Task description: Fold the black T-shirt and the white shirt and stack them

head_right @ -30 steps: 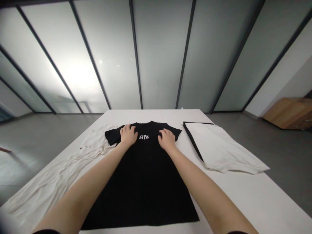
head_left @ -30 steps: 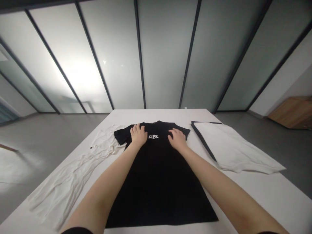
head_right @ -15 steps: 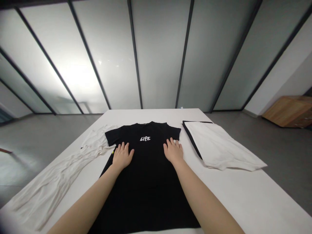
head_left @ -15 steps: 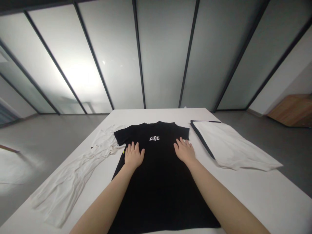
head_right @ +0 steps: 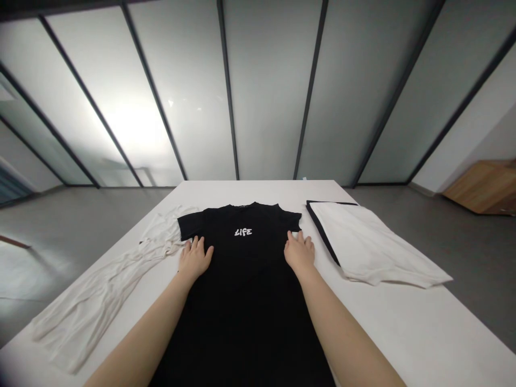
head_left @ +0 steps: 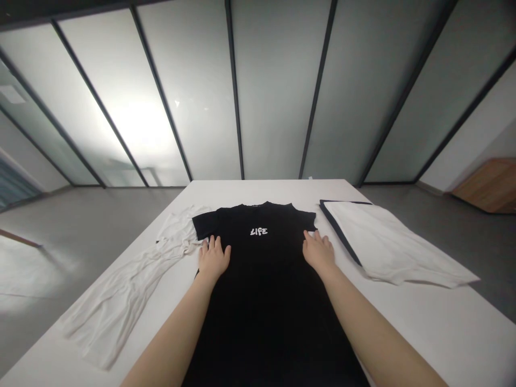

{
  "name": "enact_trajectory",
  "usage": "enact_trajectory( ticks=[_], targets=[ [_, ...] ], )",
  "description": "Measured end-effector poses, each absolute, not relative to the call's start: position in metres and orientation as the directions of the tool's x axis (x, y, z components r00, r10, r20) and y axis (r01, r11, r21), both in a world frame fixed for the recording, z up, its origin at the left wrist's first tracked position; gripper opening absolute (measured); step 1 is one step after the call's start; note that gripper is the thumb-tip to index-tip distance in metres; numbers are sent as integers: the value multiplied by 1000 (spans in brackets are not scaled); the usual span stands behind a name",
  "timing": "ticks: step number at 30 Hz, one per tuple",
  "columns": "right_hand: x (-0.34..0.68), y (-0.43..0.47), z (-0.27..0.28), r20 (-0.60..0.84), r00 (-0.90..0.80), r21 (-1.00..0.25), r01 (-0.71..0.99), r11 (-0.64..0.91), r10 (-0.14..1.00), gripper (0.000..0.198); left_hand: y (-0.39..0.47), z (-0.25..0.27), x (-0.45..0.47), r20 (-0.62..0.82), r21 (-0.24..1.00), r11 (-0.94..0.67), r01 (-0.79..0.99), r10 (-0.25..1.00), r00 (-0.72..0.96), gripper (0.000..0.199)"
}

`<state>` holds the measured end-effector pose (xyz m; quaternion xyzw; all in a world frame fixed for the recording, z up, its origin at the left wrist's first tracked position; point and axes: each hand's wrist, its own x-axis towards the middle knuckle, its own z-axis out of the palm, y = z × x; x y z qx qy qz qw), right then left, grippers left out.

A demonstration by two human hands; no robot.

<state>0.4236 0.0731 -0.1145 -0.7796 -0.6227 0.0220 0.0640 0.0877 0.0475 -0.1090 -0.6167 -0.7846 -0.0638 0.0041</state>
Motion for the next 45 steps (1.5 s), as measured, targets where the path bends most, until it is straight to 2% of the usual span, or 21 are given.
enact_trajectory(
  ticks=[4, 8, 11, 14, 16, 21, 24, 29, 35, 39, 45],
  targets=[
    [411, 68, -106, 98, 211, -170, 966, -193, 972, 55, 42, -100, 97, 100, 37, 206, 978, 973, -209, 70],
    [380, 52, -101, 110, -35, -217, 974, 58, 993, 53, 32, -97, 124, 66, 24, 46, 999, 997, -48, 69],
    [351, 42, -103, 14, -149, -254, 956, 147, 989, 57, 30, -102, 146, 13, 36, 6, 999, 1000, -7, 71],
    [328, 48, -102, -134, -84, -284, 958, 43, 987, 65, 39, -104, 162, -14, 43, 10, 999, 1000, -9, 74],
    [318, 61, -97, -179, 1, -304, 951, -56, 984, 65, 53, -102, 168, -36, 80, 9, 997, 999, -7, 74],
    [303, 90, -92, -76, 159, -347, 921, -176, 984, 60, 91, -101, 166, 0, 209, 98, 973, 995, -100, 65],
    [305, 93, -100, -24, 178, -334, 926, -176, 984, 61, 99, -109, 152, 83, 215, 116, 970, 987, -137, 63],
    [324, 82, -113, 25, 100, -308, 947, -88, 995, 63, 90, -116, 134, 134, 202, 126, 971, 979, -155, 63],
    [354, 65, -120, 21, 66, -247, 967, -59, 998, 62, 61, -119, 158, 83, 160, 73, 984, 993, -88, 72],
    [374, 53, -122, 22, 102, -223, 970, -95, 995, 62, 44, -122, 177, 57, 158, 21, 987, 998, -31, 76],
    [384, 49, -119, -24, 156, -178, 971, -157, 988, 65, 52, -115, 162, 28, 155, 50, 987, 998, -55, 73]
  ],
)
